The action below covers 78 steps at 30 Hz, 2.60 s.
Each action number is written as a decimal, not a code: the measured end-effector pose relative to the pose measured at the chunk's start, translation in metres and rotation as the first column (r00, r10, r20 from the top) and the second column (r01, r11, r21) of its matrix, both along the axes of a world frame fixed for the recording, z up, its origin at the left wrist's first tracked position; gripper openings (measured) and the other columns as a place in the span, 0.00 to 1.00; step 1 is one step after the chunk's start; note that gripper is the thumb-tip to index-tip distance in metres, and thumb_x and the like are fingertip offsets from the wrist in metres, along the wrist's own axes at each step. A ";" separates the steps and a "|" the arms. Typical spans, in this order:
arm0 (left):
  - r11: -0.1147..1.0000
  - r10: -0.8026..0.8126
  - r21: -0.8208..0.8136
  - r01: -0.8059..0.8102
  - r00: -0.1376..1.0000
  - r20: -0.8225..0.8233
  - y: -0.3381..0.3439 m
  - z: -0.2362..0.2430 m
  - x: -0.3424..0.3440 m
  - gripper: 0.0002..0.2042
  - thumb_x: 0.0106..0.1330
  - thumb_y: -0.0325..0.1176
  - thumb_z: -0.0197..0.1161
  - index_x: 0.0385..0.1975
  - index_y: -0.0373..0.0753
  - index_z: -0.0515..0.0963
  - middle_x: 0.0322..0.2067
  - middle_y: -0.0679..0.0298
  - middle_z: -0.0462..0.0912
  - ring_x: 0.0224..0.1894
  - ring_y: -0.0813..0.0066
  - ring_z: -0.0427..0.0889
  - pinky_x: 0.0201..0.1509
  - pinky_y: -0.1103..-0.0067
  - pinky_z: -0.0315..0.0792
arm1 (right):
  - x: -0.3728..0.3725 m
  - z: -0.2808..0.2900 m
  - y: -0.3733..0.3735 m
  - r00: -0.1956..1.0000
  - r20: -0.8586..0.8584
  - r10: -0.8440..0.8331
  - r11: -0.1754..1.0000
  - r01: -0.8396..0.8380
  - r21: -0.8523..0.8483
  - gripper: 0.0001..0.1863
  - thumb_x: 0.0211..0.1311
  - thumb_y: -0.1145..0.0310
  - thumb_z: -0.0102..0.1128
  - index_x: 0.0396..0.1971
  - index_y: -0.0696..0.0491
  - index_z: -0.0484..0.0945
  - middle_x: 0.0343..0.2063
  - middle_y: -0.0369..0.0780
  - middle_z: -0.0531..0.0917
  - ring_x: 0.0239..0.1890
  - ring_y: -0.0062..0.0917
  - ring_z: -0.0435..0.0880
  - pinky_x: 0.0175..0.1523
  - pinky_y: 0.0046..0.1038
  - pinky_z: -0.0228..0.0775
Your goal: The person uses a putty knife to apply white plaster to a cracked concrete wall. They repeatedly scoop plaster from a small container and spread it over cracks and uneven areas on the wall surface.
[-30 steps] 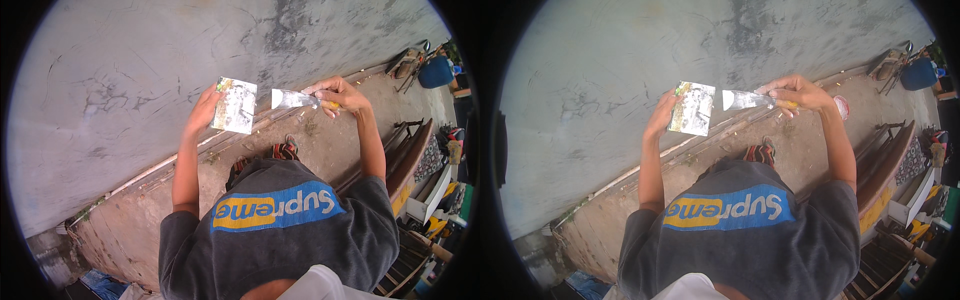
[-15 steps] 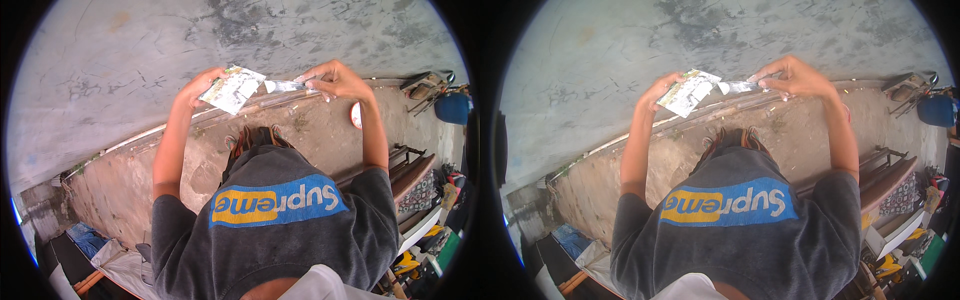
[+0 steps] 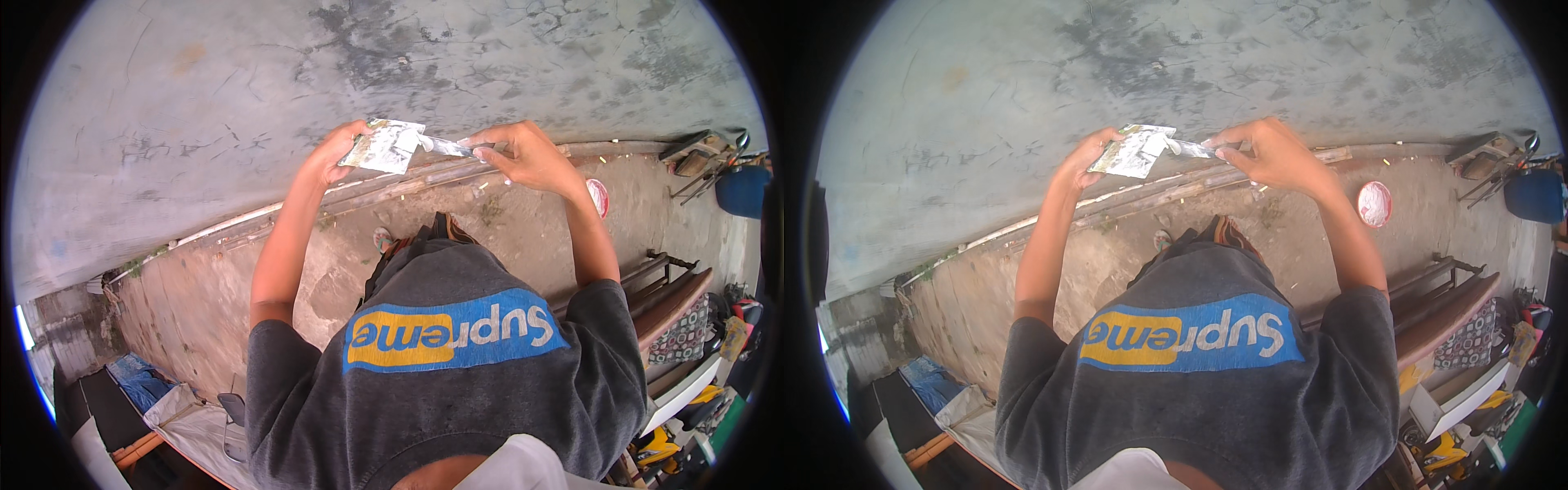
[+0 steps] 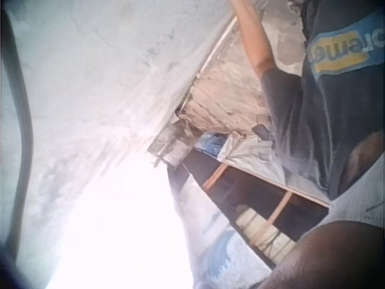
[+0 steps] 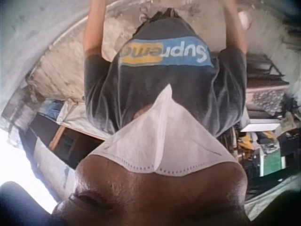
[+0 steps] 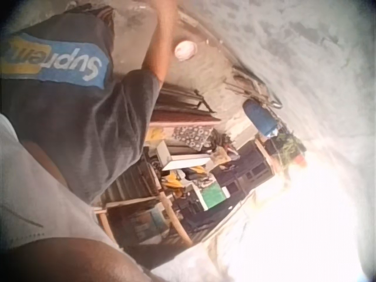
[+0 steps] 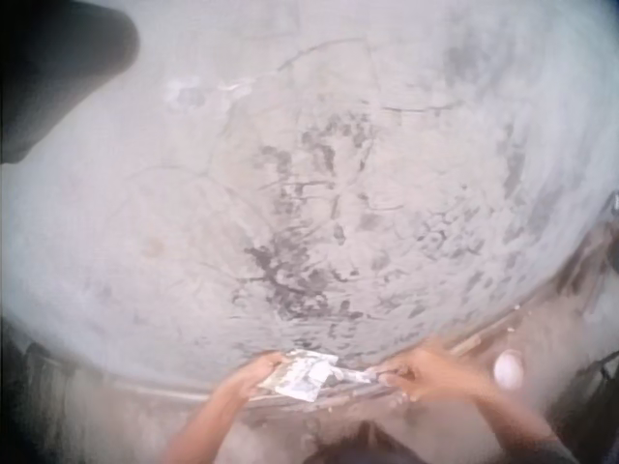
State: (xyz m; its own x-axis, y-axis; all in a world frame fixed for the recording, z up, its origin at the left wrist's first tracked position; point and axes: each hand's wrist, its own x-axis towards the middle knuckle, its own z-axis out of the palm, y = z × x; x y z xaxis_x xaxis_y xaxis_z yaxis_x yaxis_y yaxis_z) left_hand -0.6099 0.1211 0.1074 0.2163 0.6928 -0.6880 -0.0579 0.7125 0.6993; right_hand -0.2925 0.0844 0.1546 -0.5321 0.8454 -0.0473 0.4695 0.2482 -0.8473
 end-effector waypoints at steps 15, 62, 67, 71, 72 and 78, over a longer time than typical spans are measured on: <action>0.989 -0.146 -0.007 0.149 0.958 -0.246 0.003 -0.007 0.011 0.16 0.64 0.33 0.49 0.47 0.29 0.71 0.43 0.57 0.80 0.43 0.72 0.81 0.47 0.74 0.77 | -0.021 0.006 0.018 0.938 0.259 0.229 0.930 -0.290 0.226 0.11 0.55 0.71 0.61 0.38 0.55 0.84 0.30 0.48 0.84 0.33 0.43 0.82 0.37 0.37 0.72; 0.973 0.168 -0.196 -0.119 0.952 0.257 -0.059 -0.221 -0.136 0.14 0.61 0.37 0.51 0.38 0.34 0.76 0.31 0.58 0.83 0.29 0.66 0.83 0.33 0.72 0.78 | -0.069 0.135 0.086 0.705 -0.307 -0.639 0.105 0.475 0.874 0.18 0.58 0.80 0.57 0.48 0.50 0.81 0.33 0.39 0.74 0.19 0.25 0.72 0.23 0.26 0.63; 0.976 0.100 -0.214 -0.025 0.933 0.346 -0.049 -0.141 -0.092 0.18 0.62 0.32 0.48 0.48 0.27 0.71 0.43 0.49 0.80 0.43 0.57 0.82 0.51 0.64 0.78 | -0.059 0.202 0.057 0.692 -0.238 -0.681 0.039 0.359 0.933 0.16 0.61 0.76 0.55 0.49 0.51 0.80 0.27 0.39 0.74 0.20 0.27 0.73 0.26 0.30 0.65; 0.977 0.044 -0.208 0.049 0.906 0.421 -0.048 -0.156 -0.086 0.19 0.61 0.33 0.49 0.49 0.28 0.71 0.45 0.49 0.80 0.44 0.56 0.82 0.53 0.63 0.77 | -0.074 0.211 0.072 0.645 -0.232 -0.728 0.034 0.372 0.928 0.16 0.61 0.76 0.55 0.49 0.51 0.80 0.29 0.41 0.75 0.22 0.29 0.74 0.27 0.31 0.67; 0.976 0.046 -0.213 0.042 0.918 0.393 -0.047 -0.161 -0.087 0.19 0.61 0.33 0.49 0.49 0.28 0.71 0.45 0.49 0.80 0.44 0.56 0.82 0.53 0.63 0.77 | -0.079 0.202 0.079 0.633 -0.229 -0.740 0.040 0.381 0.924 0.16 0.61 0.77 0.55 0.48 0.51 0.80 0.29 0.41 0.75 0.22 0.30 0.74 0.27 0.31 0.67; 0.978 0.034 -0.204 0.037 0.943 0.330 -0.050 -0.181 -0.106 0.19 0.61 0.33 0.49 0.49 0.28 0.71 0.45 0.50 0.80 0.45 0.57 0.82 0.53 0.63 0.77 | -0.089 0.159 0.066 0.628 -0.160 -0.762 0.184 0.447 0.876 0.16 0.60 0.77 0.55 0.48 0.51 0.80 0.30 0.42 0.75 0.22 0.31 0.75 0.28 0.32 0.68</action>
State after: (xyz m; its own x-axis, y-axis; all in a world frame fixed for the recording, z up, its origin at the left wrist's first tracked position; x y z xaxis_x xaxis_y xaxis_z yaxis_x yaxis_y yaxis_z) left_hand -0.7160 0.0715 -0.0738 0.4563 0.5442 -0.7040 -0.2592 0.8382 0.4799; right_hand -0.3815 0.1504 0.3140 0.0737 0.5899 0.8041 0.9458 0.2144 -0.2441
